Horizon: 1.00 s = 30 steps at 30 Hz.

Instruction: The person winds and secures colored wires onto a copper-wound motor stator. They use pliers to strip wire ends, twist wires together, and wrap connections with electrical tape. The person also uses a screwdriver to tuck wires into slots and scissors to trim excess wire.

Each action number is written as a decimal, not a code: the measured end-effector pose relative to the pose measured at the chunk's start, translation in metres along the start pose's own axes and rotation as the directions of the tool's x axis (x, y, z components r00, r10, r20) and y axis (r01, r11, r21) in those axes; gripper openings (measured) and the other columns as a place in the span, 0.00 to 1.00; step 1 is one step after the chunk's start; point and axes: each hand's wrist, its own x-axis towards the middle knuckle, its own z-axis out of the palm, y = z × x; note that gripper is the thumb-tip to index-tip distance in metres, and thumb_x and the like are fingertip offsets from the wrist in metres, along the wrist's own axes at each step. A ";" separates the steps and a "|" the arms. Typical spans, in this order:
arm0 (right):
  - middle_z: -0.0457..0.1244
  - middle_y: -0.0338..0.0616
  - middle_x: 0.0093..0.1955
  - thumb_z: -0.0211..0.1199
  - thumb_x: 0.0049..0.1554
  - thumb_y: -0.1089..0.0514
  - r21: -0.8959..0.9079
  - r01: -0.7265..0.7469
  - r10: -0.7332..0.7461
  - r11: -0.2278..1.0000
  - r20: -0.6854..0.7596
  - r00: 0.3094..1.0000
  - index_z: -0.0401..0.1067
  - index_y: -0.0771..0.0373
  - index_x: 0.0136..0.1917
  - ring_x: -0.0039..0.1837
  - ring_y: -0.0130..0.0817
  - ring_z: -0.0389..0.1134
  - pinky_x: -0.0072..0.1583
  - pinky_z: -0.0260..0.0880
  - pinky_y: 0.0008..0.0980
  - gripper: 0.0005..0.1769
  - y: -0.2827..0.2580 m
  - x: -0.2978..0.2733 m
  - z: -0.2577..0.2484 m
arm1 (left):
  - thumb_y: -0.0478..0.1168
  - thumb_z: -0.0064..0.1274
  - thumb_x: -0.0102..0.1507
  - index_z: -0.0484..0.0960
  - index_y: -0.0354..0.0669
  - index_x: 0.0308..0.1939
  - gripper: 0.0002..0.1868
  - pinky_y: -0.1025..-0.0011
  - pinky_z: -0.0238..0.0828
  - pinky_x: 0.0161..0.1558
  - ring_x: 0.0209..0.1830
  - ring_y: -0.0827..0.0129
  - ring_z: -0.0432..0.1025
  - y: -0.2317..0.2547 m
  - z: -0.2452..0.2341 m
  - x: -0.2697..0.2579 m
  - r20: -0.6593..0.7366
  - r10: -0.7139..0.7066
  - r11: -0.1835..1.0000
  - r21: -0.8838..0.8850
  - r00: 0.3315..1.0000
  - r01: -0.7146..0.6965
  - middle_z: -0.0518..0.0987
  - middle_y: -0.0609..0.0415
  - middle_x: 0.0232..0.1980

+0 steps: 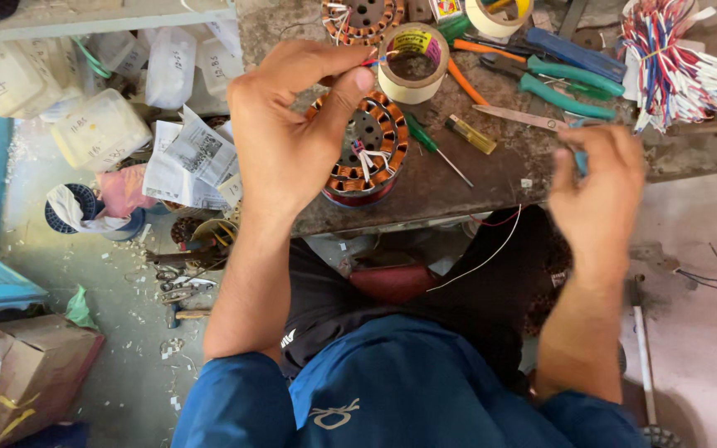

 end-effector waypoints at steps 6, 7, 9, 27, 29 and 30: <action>0.66 0.52 0.55 0.66 0.59 0.65 -0.303 0.062 0.030 0.951 0.289 0.957 0.76 0.64 0.63 0.61 0.51 0.62 0.68 0.64 0.45 0.18 0.063 0.009 -0.038 | 0.27 0.66 0.66 0.87 0.34 0.49 0.09 0.75 0.78 0.52 0.45 0.74 0.80 -0.016 -0.001 0.008 0.043 -0.138 0.924 -0.354 0.990 0.144 0.86 0.51 0.45; 0.66 0.51 0.55 0.66 0.59 0.64 -0.274 0.060 0.030 0.960 0.312 0.950 0.76 0.63 0.63 0.59 0.51 0.62 0.68 0.64 0.43 0.17 0.065 0.012 -0.039 | 0.26 0.66 0.66 0.87 0.33 0.49 0.08 0.75 0.79 0.53 0.45 0.74 0.80 -0.018 0.001 0.008 0.042 -0.142 0.902 -0.405 0.989 0.147 0.86 0.51 0.46; 0.67 0.51 0.55 0.68 0.57 0.63 -0.227 0.107 -0.031 0.968 0.317 0.948 0.76 0.63 0.62 0.60 0.52 0.65 0.68 0.65 0.45 0.19 0.063 0.018 -0.036 | 0.26 0.65 0.67 0.86 0.31 0.50 0.08 0.74 0.80 0.54 0.46 0.75 0.80 -0.022 0.004 0.008 0.042 -0.150 0.852 -0.501 0.988 0.151 0.86 0.51 0.47; 0.67 0.37 0.41 0.79 0.43 0.55 0.588 -0.113 -0.140 0.801 0.367 0.919 0.73 0.65 0.58 0.42 0.24 0.68 0.45 0.68 0.24 0.32 -0.066 0.036 -0.060 | 0.30 0.62 0.66 0.86 0.35 0.41 0.01 0.77 0.73 0.44 0.37 0.79 0.76 -0.014 0.014 0.000 0.002 -0.084 0.933 -0.350 0.996 0.080 0.83 0.56 0.36; 0.64 0.37 0.36 0.80 0.38 0.54 0.496 -0.048 -0.180 0.867 0.402 0.898 0.75 0.65 0.58 0.37 0.25 0.65 0.41 0.63 0.26 0.35 -0.089 0.045 -0.061 | 0.30 0.63 0.66 0.86 0.36 0.40 0.01 0.77 0.73 0.43 0.36 0.79 0.76 -0.013 0.013 0.000 0.011 -0.100 0.931 -0.352 0.995 0.097 0.83 0.57 0.36; 0.63 0.38 0.35 0.81 0.37 0.53 0.447 0.014 -0.213 0.894 0.398 0.892 0.76 0.65 0.56 0.36 0.25 0.63 0.40 0.62 0.27 0.34 -0.097 0.052 -0.060 | 0.30 0.63 0.65 0.86 0.36 0.39 0.01 0.77 0.73 0.43 0.36 0.79 0.76 -0.012 0.012 -0.001 0.012 -0.112 0.930 -0.352 0.994 0.109 0.84 0.57 0.35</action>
